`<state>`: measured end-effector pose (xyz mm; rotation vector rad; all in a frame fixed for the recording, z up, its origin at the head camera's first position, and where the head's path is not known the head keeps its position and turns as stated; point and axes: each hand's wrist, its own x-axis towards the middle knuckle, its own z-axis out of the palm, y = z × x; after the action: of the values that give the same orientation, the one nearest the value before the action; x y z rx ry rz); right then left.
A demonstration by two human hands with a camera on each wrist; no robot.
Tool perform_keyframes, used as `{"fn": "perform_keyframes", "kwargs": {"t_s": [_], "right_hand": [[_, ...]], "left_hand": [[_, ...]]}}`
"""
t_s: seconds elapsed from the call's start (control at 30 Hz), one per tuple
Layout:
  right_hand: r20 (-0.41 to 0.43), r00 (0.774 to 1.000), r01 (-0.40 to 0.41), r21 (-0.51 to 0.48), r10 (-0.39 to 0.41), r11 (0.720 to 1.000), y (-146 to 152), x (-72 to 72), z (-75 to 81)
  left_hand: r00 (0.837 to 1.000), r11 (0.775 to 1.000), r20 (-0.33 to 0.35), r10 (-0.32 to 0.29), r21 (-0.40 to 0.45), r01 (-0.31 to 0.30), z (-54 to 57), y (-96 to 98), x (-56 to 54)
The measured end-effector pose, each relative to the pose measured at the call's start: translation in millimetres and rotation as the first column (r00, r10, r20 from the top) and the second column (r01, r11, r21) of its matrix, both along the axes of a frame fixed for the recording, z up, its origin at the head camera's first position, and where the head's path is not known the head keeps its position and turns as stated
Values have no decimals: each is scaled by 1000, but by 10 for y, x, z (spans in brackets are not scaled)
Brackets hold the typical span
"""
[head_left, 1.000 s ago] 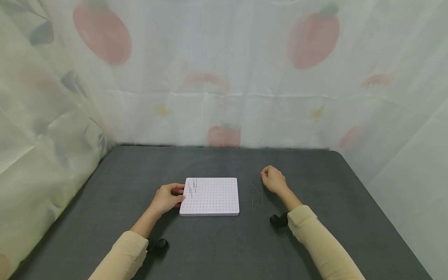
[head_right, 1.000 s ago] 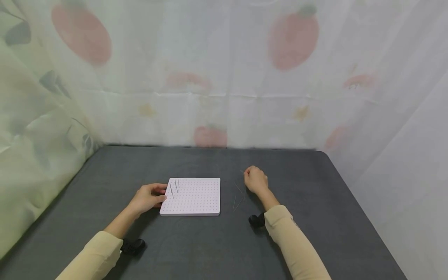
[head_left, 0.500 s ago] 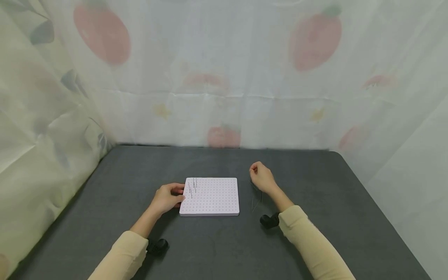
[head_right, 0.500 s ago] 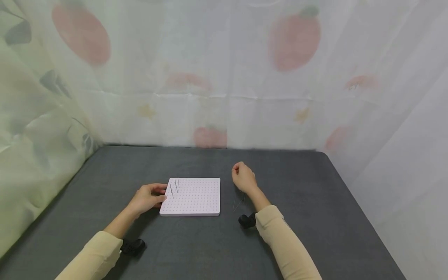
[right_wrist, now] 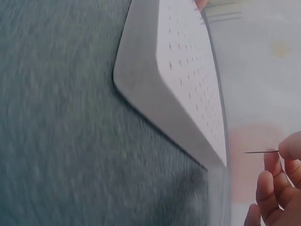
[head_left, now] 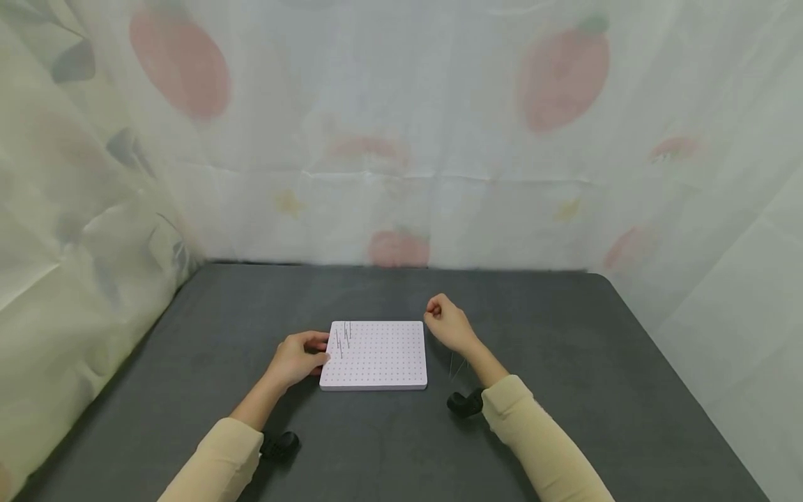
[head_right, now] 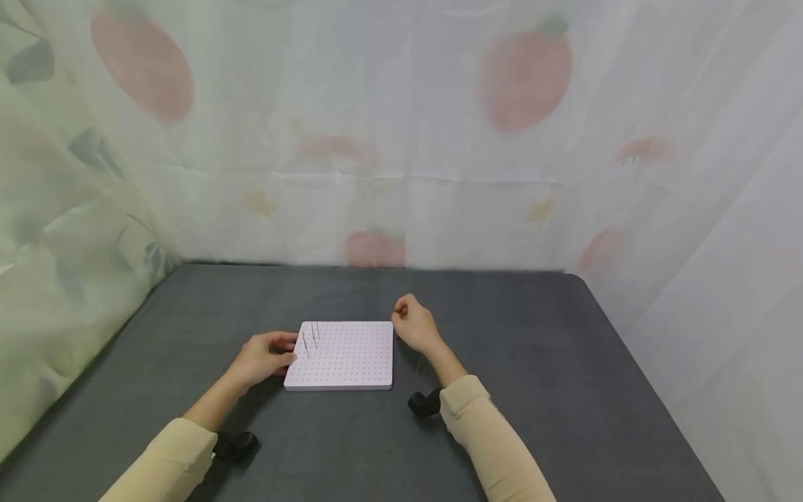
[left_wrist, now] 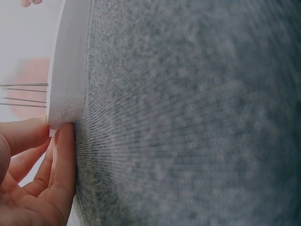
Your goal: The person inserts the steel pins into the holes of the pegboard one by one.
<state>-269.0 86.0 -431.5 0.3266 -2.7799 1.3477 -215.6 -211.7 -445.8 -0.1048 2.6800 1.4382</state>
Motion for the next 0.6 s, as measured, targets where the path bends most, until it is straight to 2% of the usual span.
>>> {"fn": "perform_keyframes", "kwargs": {"t_s": [0.6], "right_hand": [[-51,992,-115,-37,113,993,-449,111,30]], "left_hand": [[1000,1000,3,-9,-5,9,6,7,3]]}}
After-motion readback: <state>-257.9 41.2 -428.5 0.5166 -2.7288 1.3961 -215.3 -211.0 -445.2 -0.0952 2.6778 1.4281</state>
